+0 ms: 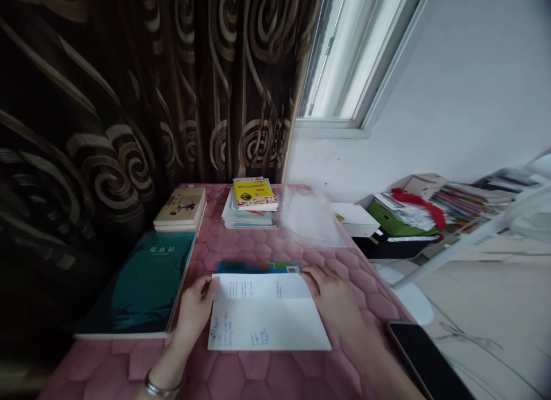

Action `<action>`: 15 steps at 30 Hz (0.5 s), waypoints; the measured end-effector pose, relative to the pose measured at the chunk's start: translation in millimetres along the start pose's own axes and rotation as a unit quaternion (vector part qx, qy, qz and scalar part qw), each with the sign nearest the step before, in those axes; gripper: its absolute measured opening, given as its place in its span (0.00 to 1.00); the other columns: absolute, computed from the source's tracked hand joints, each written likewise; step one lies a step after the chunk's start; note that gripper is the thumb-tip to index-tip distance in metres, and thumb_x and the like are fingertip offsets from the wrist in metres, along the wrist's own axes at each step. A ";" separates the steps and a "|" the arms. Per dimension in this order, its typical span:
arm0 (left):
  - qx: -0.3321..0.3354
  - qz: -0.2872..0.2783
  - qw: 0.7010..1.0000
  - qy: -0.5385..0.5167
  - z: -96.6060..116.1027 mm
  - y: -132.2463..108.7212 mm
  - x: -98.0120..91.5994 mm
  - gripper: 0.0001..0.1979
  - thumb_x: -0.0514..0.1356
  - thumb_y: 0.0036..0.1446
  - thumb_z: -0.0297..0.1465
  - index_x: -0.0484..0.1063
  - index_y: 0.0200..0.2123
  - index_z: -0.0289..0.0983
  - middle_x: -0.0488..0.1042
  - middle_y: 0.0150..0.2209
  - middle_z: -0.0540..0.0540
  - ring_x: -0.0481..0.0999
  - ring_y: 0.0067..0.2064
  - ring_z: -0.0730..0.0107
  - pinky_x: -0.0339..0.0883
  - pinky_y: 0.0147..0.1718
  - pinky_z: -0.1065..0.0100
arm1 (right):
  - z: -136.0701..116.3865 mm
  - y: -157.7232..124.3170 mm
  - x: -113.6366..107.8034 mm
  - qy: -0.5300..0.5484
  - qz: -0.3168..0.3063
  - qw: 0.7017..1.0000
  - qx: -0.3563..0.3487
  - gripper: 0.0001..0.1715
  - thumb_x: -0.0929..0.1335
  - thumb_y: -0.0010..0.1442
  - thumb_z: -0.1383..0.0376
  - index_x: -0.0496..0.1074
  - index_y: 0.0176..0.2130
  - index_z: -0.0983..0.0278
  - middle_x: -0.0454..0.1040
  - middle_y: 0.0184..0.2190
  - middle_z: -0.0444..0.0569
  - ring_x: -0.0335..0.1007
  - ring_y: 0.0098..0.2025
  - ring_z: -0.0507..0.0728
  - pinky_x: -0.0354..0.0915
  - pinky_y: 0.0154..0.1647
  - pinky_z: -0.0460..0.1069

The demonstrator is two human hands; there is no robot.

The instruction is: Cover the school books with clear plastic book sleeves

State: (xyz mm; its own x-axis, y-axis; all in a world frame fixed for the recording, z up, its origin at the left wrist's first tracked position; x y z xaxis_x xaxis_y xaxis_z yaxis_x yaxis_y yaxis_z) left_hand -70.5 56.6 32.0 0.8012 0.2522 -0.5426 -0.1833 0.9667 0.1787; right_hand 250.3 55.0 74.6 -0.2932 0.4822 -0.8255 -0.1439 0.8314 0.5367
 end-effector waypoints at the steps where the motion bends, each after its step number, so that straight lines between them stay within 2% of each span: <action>1: -0.002 0.009 1.000 0.005 1.9 5.2 1.7 0.17 0.53 0.54 0.46 0.72 0.28 0.39 0.79 0.28 0.44 0.77 0.30 0.61 0.66 0.30 0.67 | -5.8 5.5 -1.3 0.000 0.014 1.000 -0.003 0.14 0.61 0.65 0.67 0.76 0.42 0.62 0.79 0.40 0.51 0.74 0.43 0.60 0.69 0.43 0.54; 3: -0.007 0.020 1.000 0.021 4.2 15.3 5.6 0.16 0.53 0.54 0.45 0.71 0.27 0.39 0.78 0.27 0.44 0.76 0.29 0.62 0.64 0.29 0.68 | -27.0 15.0 -2.1 0.005 0.033 0.999 -0.026 0.16 0.61 0.66 0.65 0.75 0.48 0.64 0.77 0.47 0.55 0.70 0.52 0.63 0.67 0.51 0.59; 5: -0.012 0.024 0.999 0.034 4.6 24.7 9.9 0.15 0.53 0.54 0.43 0.71 0.26 0.39 0.78 0.26 0.44 0.75 0.28 0.63 0.62 0.29 0.68 | -58.9 21.2 0.8 0.026 0.039 0.997 -0.066 0.17 0.61 0.66 0.65 0.75 0.50 0.63 0.75 0.52 0.55 0.66 0.56 0.62 0.65 0.55 0.60; 7: -0.014 0.031 0.999 0.038 4.0 32.4 12.7 0.14 0.53 0.55 0.42 0.71 0.26 0.39 0.77 0.26 0.45 0.75 0.28 0.64 0.61 0.29 0.68 | -96.7 23.0 9.7 0.052 0.025 0.990 -0.126 0.17 0.63 0.66 0.65 0.74 0.51 0.61 0.73 0.54 0.53 0.64 0.58 0.61 0.62 0.59 0.60; 10: -0.018 0.044 0.998 0.034 1.5 40.4 14.6 0.13 0.54 0.56 0.39 0.71 0.25 0.39 0.78 0.26 0.46 0.75 0.28 0.65 0.61 0.29 0.68 | -141.5 18.9 33.4 0.086 -0.024 0.976 -0.200 0.19 0.66 0.65 0.58 0.73 0.54 0.58 0.69 0.59 0.50 0.59 0.63 0.62 0.56 0.64 0.61; 12: -0.030 0.039 0.999 0.023 -3.3 44.4 17.1 0.11 0.55 0.55 0.37 0.72 0.25 0.39 0.78 0.26 0.46 0.76 0.29 0.64 0.61 0.31 0.68 | -152.3 14.9 53.5 0.089 -0.063 0.972 -0.206 0.23 0.66 0.63 0.54 0.71 0.56 0.57 0.67 0.61 0.50 0.58 0.64 0.63 0.54 0.64 0.63; 15: -0.080 0.039 0.996 -0.009 -18.5 52.6 20.4 0.07 0.60 0.52 0.34 0.73 0.25 0.39 0.78 0.28 0.45 0.77 0.32 0.62 0.64 0.35 0.66 | -147.9 8.1 77.8 0.084 -0.093 0.975 -0.182 0.27 0.67 0.63 0.53 0.67 0.59 0.56 0.66 0.62 0.51 0.59 0.64 0.64 0.55 0.63 0.63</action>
State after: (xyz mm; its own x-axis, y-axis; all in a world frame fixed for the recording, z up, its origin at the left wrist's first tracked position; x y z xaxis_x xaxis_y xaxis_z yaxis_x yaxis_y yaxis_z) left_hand -74.3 113.5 15.1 0.7904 0.3271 -0.5180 -0.3330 0.9391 0.0850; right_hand 86.6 58.4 40.5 -0.3763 0.2549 -0.8907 -0.5268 0.7320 0.4320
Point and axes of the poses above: each hand's wrist, its own y-axis towards the middle knuckle, its own x-axis out of the palm, z = x × y, the point moved 8 cm from there along y, towards the middle knuckle
